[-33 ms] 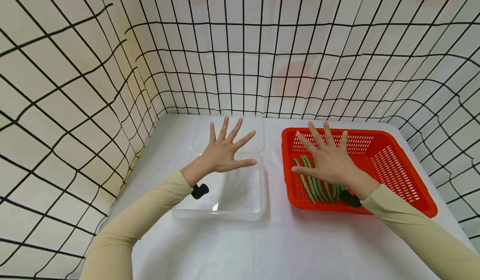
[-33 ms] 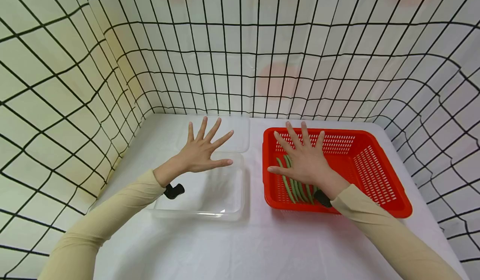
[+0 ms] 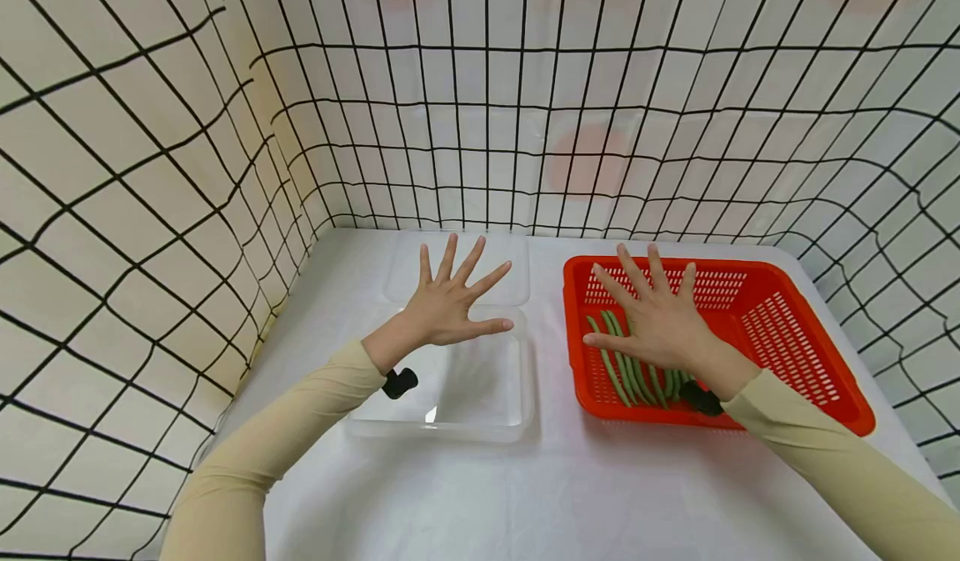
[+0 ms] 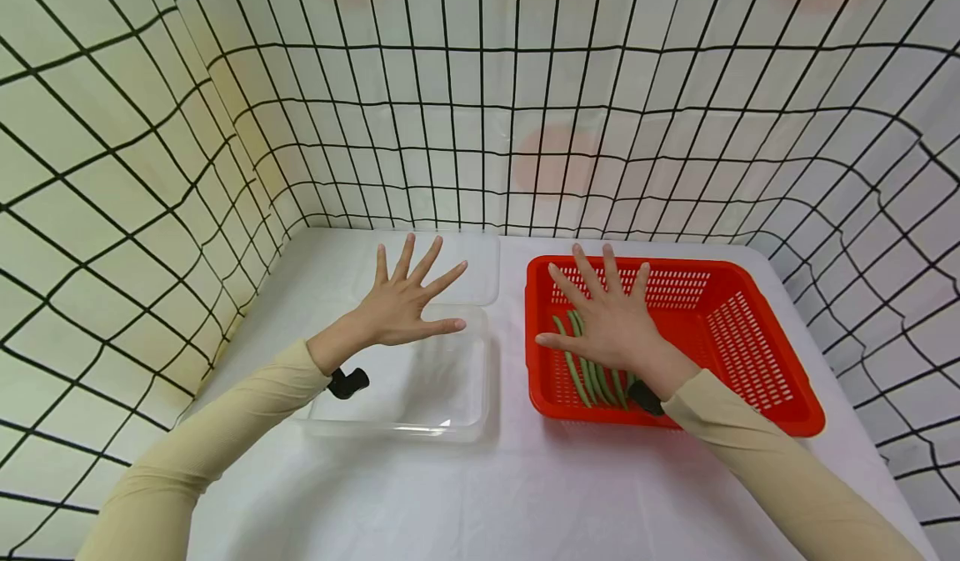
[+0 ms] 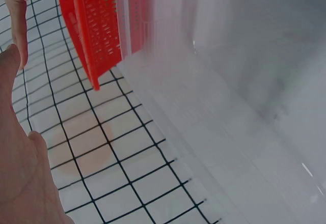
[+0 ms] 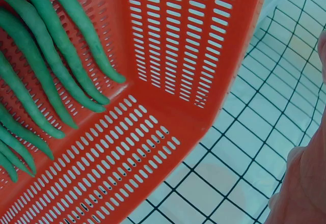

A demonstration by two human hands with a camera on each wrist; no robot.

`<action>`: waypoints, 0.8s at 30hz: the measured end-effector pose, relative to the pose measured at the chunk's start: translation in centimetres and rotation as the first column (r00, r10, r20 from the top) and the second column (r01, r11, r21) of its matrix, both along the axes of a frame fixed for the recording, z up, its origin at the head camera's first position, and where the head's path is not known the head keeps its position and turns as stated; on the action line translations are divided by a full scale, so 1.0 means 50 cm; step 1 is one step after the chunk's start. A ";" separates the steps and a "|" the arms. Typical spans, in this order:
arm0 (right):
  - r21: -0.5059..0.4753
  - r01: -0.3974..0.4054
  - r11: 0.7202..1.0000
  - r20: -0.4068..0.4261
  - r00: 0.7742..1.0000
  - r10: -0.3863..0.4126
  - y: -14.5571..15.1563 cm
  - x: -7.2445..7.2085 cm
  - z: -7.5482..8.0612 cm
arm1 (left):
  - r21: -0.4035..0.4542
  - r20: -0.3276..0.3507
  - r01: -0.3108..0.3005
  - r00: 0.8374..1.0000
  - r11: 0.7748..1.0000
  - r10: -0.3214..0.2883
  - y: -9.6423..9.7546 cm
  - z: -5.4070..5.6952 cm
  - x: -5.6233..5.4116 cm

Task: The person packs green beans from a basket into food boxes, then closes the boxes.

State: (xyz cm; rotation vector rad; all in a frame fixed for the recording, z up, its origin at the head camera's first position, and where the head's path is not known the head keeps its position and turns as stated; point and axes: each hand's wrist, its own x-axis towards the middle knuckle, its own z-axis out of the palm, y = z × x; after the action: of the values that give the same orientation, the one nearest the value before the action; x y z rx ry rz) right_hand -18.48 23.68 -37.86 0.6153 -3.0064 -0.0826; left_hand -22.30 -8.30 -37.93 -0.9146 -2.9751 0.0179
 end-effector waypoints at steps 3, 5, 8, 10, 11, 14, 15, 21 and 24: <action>0.002 0.002 1.000 0.003 1.000 -0.002 -0.001 0.002 0.000 | -0.001 0.003 -0.004 1.000 1.000 0.004 -0.002 0.000 0.001; 0.005 0.003 1.000 0.006 1.000 -0.003 0.000 0.003 0.001 | -0.002 0.007 -0.007 1.000 1.000 0.007 -0.003 0.000 0.001; 0.008 0.008 1.000 0.012 1.000 -0.008 0.000 0.005 0.003 | 0.000 0.014 -0.010 1.000 1.000 0.010 -0.007 -0.003 0.002; 0.006 0.011 1.000 0.015 1.000 -0.011 0.002 0.005 0.003 | 0.003 0.008 -0.010 1.000 1.000 0.010 -0.011 -0.005 0.003; 0.005 0.014 1.000 0.016 1.000 -0.014 0.003 0.005 0.003 | 0.010 0.007 -0.012 1.000 1.000 0.011 -0.014 -0.005 0.004; -0.005 0.019 1.000 0.017 1.000 -0.019 0.008 0.003 0.001 | 0.036 0.005 -0.024 1.000 0.999 0.024 -0.029 -0.006 0.015; -0.011 0.022 1.000 0.020 1.000 -0.022 0.009 0.003 0.000 | 0.055 0.006 -0.028 1.000 0.998 0.028 -0.038 -0.006 0.022; -0.082 0.053 0.995 0.055 0.997 -0.049 0.028 0.005 -0.004 | 0.184 0.009 -0.121 0.992 0.975 0.122 -0.127 -0.013 0.103; -0.134 0.076 0.988 0.086 0.994 -0.065 0.046 0.009 -0.001 | 0.286 0.015 -0.221 0.974 0.933 0.226 -0.188 -0.034 0.156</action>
State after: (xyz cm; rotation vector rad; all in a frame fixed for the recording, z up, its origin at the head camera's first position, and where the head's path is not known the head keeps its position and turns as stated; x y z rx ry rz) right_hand -18.01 25.97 -37.91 0.5106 -3.0783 0.1485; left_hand -14.48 -17.69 -39.64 -0.5376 -2.9382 -0.3863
